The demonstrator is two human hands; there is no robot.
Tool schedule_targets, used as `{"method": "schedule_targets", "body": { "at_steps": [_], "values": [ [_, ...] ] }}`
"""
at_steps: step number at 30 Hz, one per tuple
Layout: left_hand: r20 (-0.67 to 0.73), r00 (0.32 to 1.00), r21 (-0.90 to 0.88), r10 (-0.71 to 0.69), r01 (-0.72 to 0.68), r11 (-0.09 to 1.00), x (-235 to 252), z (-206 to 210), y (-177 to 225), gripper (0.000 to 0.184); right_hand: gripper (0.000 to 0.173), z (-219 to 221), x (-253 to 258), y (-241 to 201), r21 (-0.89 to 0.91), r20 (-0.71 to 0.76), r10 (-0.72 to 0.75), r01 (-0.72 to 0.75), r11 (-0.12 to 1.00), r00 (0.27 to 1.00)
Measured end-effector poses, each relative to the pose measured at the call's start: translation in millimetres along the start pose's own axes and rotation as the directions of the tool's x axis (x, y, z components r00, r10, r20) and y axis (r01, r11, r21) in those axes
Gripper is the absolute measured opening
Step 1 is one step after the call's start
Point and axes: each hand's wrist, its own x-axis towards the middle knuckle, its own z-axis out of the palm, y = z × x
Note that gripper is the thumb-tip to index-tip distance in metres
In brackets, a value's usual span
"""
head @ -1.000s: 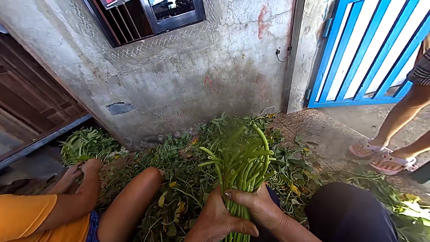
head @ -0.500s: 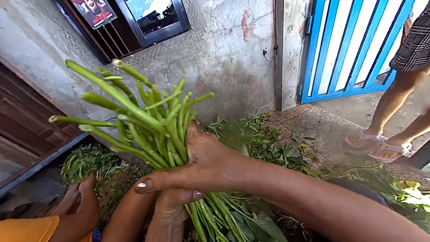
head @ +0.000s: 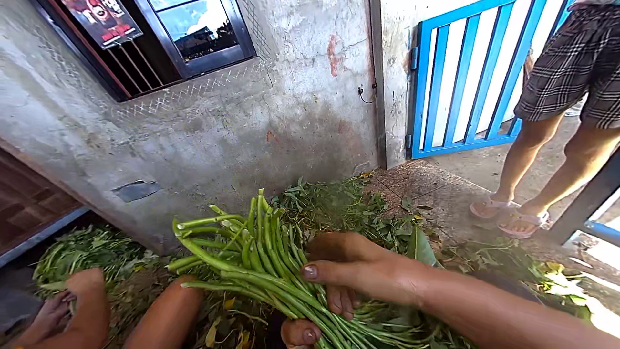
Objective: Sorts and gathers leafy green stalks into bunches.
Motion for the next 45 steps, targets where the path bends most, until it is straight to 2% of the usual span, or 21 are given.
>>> {"method": "schedule_targets", "body": {
  "at_steps": [2, 3, 5, 8, 10, 12, 16, 18, 21, 23, 27, 31, 33, 34, 35, 37, 39, 42, 43, 45],
  "values": [
    [-0.017, 1.0, -0.016, -0.009, 0.008, 1.0, -20, -19, -8, 0.031, 0.033, 5, -4, 26, 0.035, -0.136, -0.17, 0.176, 0.984, 0.976],
    [-0.089, 0.996, 0.01, 0.015, -0.015, 1.0, -27, -18, -10, 0.031, 0.027, 8, -5, 36, -0.01, -0.195, -0.24, 0.243, 0.97, 0.951],
    [-0.177, 0.984, 0.016, 0.021, -0.018, 1.0, -33, -11, -10, 0.03, 0.021, 16, -3, 53, -0.183, -0.308, -0.371, 0.328, 0.927, 0.876],
    [-0.202, 0.979, 0.003, 0.007, -0.006, 1.0, -37, -13, -16, 0.031, 0.017, 27, 2, 71, -0.401, -0.4, -0.557, 0.408, 0.82, 0.727],
    [-0.202, 0.979, -0.002, 0.017, -0.018, 1.0, -36, -14, -20, 0.03, 0.014, 32, 7, 83, -0.41, -0.417, -0.643, 0.498, 0.764, 0.643],
    [-0.189, 0.982, 0.001, 0.025, -0.026, 1.0, -35, -15, -21, 0.03, 0.013, 35, 10, 93, -0.322, -0.429, -0.671, 0.591, 0.739, 0.605],
    [-0.306, 0.952, -0.019, 0.026, -0.033, 0.999, -44, -18, -28, 0.03, 0.012, 39, 17, 109, -0.218, -0.477, -0.619, 0.598, 0.771, 0.624],
    [-0.346, 0.938, -0.027, 0.036, -0.048, 0.998, -49, -22, -33, 0.031, 0.014, 38, 20, 113, -0.262, -0.46, -0.616, 0.565, 0.782, 0.639],
    [-0.477, 0.878, -0.017, 0.031, -0.044, 0.999, -49, -20, -35, 0.028, 0.016, 39, 26, 119, -0.413, -0.477, -0.623, 0.468, 0.781, 0.619],
    [-0.49, 0.871, -0.017, 0.042, -0.058, 0.998, -49, -20, -35, 0.027, 0.019, 40, 28, 119, -0.443, -0.487, -0.618, 0.435, 0.784, 0.617],
    [-0.401, 0.914, -0.012, 0.062, -0.072, 0.997, -53, -21, -31, 0.028, 0.015, 41, 23, 112, -0.393, -0.453, -0.653, 0.521, 0.758, 0.607],
    [-0.392, 0.917, -0.007, 0.072, -0.081, 0.997, -56, -19, -31, 0.028, 0.017, 44, 19, 113, -0.382, -0.441, -0.657, 0.534, 0.754, 0.612],
    [-0.34, 0.939, -0.042, 0.052, -0.07, 0.997, -55, -24, -31, 0.029, 0.022, 44, 16, 102, -0.291, -0.501, -0.554, 0.474, 0.831, 0.665],
    [-0.265, 0.964, -0.121, 0.009, -0.042, 0.992, -52, -32, -32, 0.033, 0.027, 40, 16, 93, -0.256, -0.532, -0.485, 0.414, 0.873, 0.694],
    [-0.195, 0.98, -0.212, -0.035, -0.008, 0.977, -48, -41, -36, 0.04, 0.032, 33, 17, 85, -0.264, -0.546, -0.435, 0.346, 0.9, 0.716],
    [-0.13, 0.99, -0.301, -0.061, 0.02, 0.953, -41, -52, -44, 0.052, 0.048, 15, 22, 71, -0.4, -0.533, -0.386, 0.178, 0.899, 0.753],
    [-0.116, 0.991, -0.323, -0.066, 0.025, 0.946, -40, -54, -51, 0.054, 0.052, -3, 30, 57, -0.524, -0.473, -0.347, 0.059, 0.85, 0.81],
    [-0.112, 0.99, -0.352, -0.09, 0.045, 0.935, -38, -49, -53, 0.052, 0.021, -20, 42, 34, -0.697, -0.326, -0.282, -0.028, 0.717, 0.902],
    [-0.11, 0.989, -0.36, -0.098, 0.053, 0.931, -37, -47, -54, 0.051, 0.015, -24, 46, 32, -0.784, -0.269, -0.348, 0.005, 0.621, 0.898],
    [-0.117, 0.987, -0.376, -0.107, 0.056, 0.925, -37, -45, -54, 0.051, 0.008, -35, 54, 35, -0.928, -0.099, -0.511, 0.105, 0.356, 0.854]
  ]
}}
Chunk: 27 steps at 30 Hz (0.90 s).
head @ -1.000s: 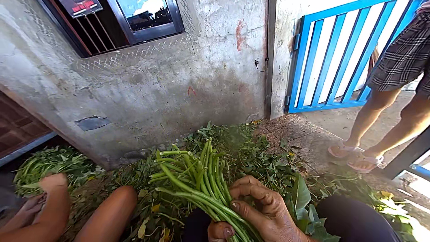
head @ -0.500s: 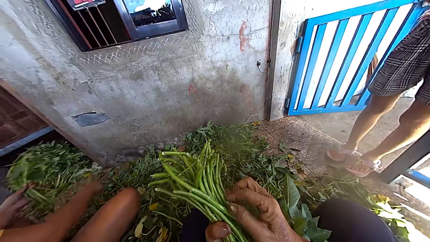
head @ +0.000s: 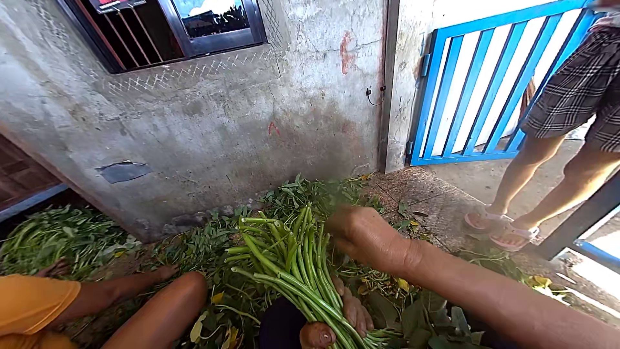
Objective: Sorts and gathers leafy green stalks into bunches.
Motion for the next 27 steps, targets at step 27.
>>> {"method": "schedule_targets", "body": {
  "at_steps": [27],
  "values": [
    [-0.061, 0.996, -0.021, 0.065, -0.067, 0.998, -6, 1, -1, 0.049, 0.036, 30, 20, 71, -0.096, 0.019, 0.565, -0.561, 0.822, 0.825]
  ]
}}
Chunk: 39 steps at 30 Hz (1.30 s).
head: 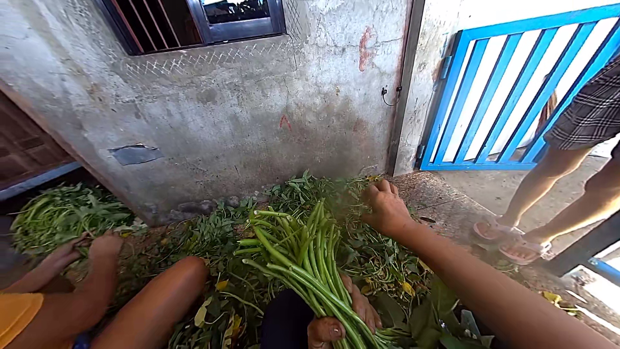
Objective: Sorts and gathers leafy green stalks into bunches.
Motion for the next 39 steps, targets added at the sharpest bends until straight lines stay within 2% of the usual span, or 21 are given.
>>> {"method": "schedule_targets", "body": {
  "at_steps": [1, 2, 3, 4, 6, 7, 9, 11, 13, 16, 19, 23, 25, 27, 30, 33, 36, 39],
  "values": [
    [-0.016, 1.0, -0.003, 0.009, -0.009, 1.0, -1, 0, 0, 0.049, 0.036, -5, -12, -5, 0.07, 0.007, -0.033, 0.032, 0.997, 0.999],
    [-0.028, 0.999, -0.005, 0.017, -0.018, 1.0, -1, -1, 0, 0.049, 0.028, -13, -26, -11, 0.165, 0.02, -0.09, 0.086, 0.983, 0.996],
    [-0.037, 0.999, -0.01, 0.025, -0.026, 1.0, -1, -3, -1, 0.049, 0.019, -21, -42, -19, 0.289, 0.04, -0.163, 0.145, 0.946, 0.986],
    [-0.04, 0.999, -0.006, 0.03, -0.03, 1.0, -2, -5, -1, 0.049, 0.017, -27, -58, -27, 0.453, 0.076, -0.236, 0.177, 0.874, 0.969],
    [-0.051, 0.998, 0.034, 0.043, -0.041, 0.999, -8, -3, 0, 0.042, 0.022, -36, -88, -42, 0.721, 0.227, -0.426, 0.143, 0.678, 0.876],
    [-0.083, 0.994, 0.09, 0.069, -0.061, 0.994, -13, 3, 1, 0.034, 0.024, -36, -100, -47, 0.757, 0.277, -0.488, 0.125, 0.642, 0.828],
    [-0.156, 0.973, 0.224, 0.169, -0.132, 0.966, -21, 17, 2, 0.027, 0.025, -27, -117, -50, 0.673, 0.232, -0.525, 0.255, 0.694, 0.819],
    [-0.183, 0.962, 0.251, 0.202, -0.153, 0.956, -23, 21, 1, 0.026, 0.023, -14, -127, -50, 0.594, 0.097, -0.532, 0.379, 0.709, 0.841],
    [-0.164, 0.964, 0.254, 0.207, -0.162, 0.954, -22, 19, 1, 0.027, 0.021, -7, -133, -50, 0.58, -0.031, -0.525, 0.443, 0.684, 0.851],
    [-0.103, 0.972, 0.208, 0.213, -0.188, 0.96, -18, 20, 4, 0.032, 0.019, 0, -142, -46, 0.616, -0.203, -0.503, 0.509, 0.602, 0.84],
    [-0.123, 0.963, 0.231, 0.239, -0.206, 0.951, -17, 24, 6, 0.032, 0.017, 10, -151, -42, 0.68, -0.337, -0.408, 0.519, 0.518, 0.849],
    [-0.07, 0.98, 0.15, 0.185, -0.173, 0.973, -8, 22, 9, 0.037, 0.014, 20, -158, -41, 0.634, -0.479, -0.353, 0.595, 0.495, 0.804],
    [-0.066, 0.982, 0.152, 0.179, -0.167, 0.974, -9, 21, 9, 0.037, 0.014, 25, -159, -42, 0.611, -0.497, -0.343, 0.602, 0.513, 0.797],
    [-0.09, 0.976, 0.193, 0.196, -0.176, 0.965, -13, 22, 9, 0.034, 0.017, 29, -158, -42, 0.616, -0.453, -0.321, 0.553, 0.561, 0.832],
    [-0.19, 0.951, 0.245, 0.244, -0.195, 0.95, -17, 23, 5, 0.03, 0.023, 34, -152, -42, 0.57, -0.352, -0.291, 0.451, 0.687, 0.889],
    [-0.294, 0.92, 0.268, 0.259, -0.181, 0.946, -20, 20, 1, 0.026, 0.024, 34, -145, -43, 0.476, -0.339, -0.303, 0.44, 0.762, 0.891],
    [-0.381, 0.886, 0.278, 0.264, -0.162, 0.947, -19, 20, -1, 0.023, 0.024, 35, -140, -43, 0.414, -0.349, -0.321, 0.452, 0.79, 0.881],
    [-0.411, 0.873, 0.28, 0.263, -0.153, 0.948, -17, 22, -1, 0.024, 0.023, 34, -139, -42, 0.449, -0.4, -0.337, 0.503, 0.738, 0.852]
  ]
}}
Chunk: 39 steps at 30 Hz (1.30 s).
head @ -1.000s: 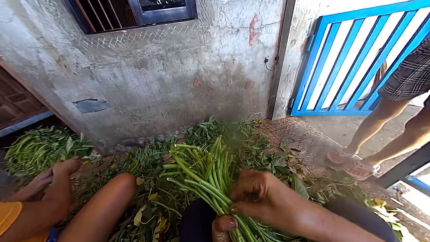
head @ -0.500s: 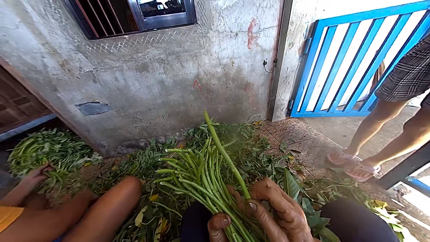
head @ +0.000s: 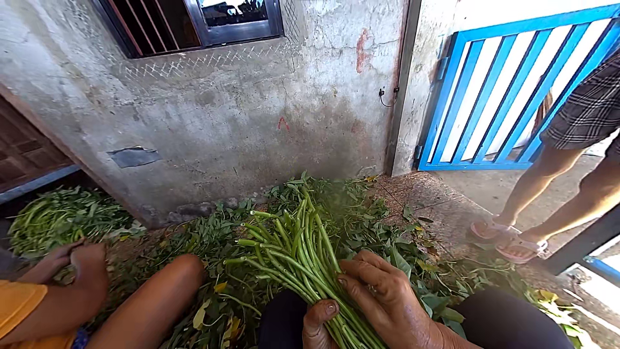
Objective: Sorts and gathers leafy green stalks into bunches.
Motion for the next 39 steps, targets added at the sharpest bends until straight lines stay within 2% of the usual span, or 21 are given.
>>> {"method": "schedule_targets", "body": {
  "at_steps": [4, 7, 9, 11, 13, 15, 17, 20, 22, 24, 29, 34, 37, 39],
  "values": [
    [0.023, 1.0, -0.013, 0.002, -0.002, 1.0, -1, -2, -1, 0.024, 0.025, 2, -3, -2, -0.072, 0.006, 0.007, -0.006, 0.997, 1.0],
    [0.027, 0.999, -0.025, -0.037, 0.038, 0.999, 0, -3, -2, 0.025, 0.029, 2, 1, -4, -0.26, 0.132, 0.026, 0.009, 0.966, 0.991],
    [-0.006, 0.999, -0.019, -0.048, 0.047, 0.999, 0, -3, -2, 0.025, 0.03, -3, 6, -5, -0.324, 0.224, 0.034, 0.042, 0.945, 0.974],
    [-0.029, 0.998, -0.005, -0.049, 0.049, 0.999, -1, -1, -1, 0.023, 0.029, -12, 14, -7, -0.244, 0.319, 0.094, -0.014, 0.97, 0.943],
    [-0.018, 0.999, 0.01, -0.048, 0.048, 0.999, -2, 1, 0, 0.022, 0.027, -19, 22, -8, -0.097, 0.381, 0.192, -0.167, 0.981, 0.904],
    [-0.013, 0.999, 0.01, -0.041, 0.041, 0.999, -3, 2, -1, 0.022, 0.031, -25, 27, -9, 0.006, 0.44, 0.286, -0.322, 0.947, 0.851],
    [-0.027, 0.999, -0.004, -0.032, 0.031, 0.999, -2, 1, -2, 0.022, 0.033, -26, 27, -13, 0.006, 0.423, 0.278, -0.31, 0.951, 0.862],
    [-0.058, 0.998, -0.021, -0.017, 0.016, 1.0, -1, 0, -5, 0.025, 0.035, -17, 21, -19, -0.108, 0.307, 0.121, -0.092, 0.99, 0.944],
    [-0.094, 0.995, 0.002, -0.014, 0.014, 1.0, -2, 3, -7, 0.027, 0.025, -9, 19, -21, -0.177, 0.247, 0.057, -0.013, 0.984, 0.967],
    [-0.108, 0.994, -0.001, -0.023, 0.023, 1.0, -3, 4, -8, 0.029, 0.017, -3, 18, -22, -0.163, 0.214, 0.061, -0.026, 0.986, 0.975],
    [-0.216, 0.976, 0.024, 0.0, 0.006, 1.0, 1, 6, -4, 0.029, 0.019, 3, 12, -17, 0.066, 0.05, 0.097, -0.101, 0.993, 0.994],
    [-0.147, 0.989, 0.009, 0.018, -0.017, 1.0, 1, 3, -2, 0.032, 0.021, 7, 13, -13, 0.033, 0.104, 0.2, -0.205, 0.978, 0.974],
    [-0.155, 0.988, 0.002, 0.011, -0.011, 1.0, 2, 1, -4, 0.037, 0.025, 9, 15, -12, -0.115, 0.137, 0.134, -0.119, 0.986, 0.981],
    [-0.156, 0.988, 0.0, 0.004, -0.004, 1.0, 4, -3, -4, 0.037, 0.027, 8, 16, -12, -0.153, 0.183, 0.07, -0.042, 0.987, 0.981]
  ]
}}
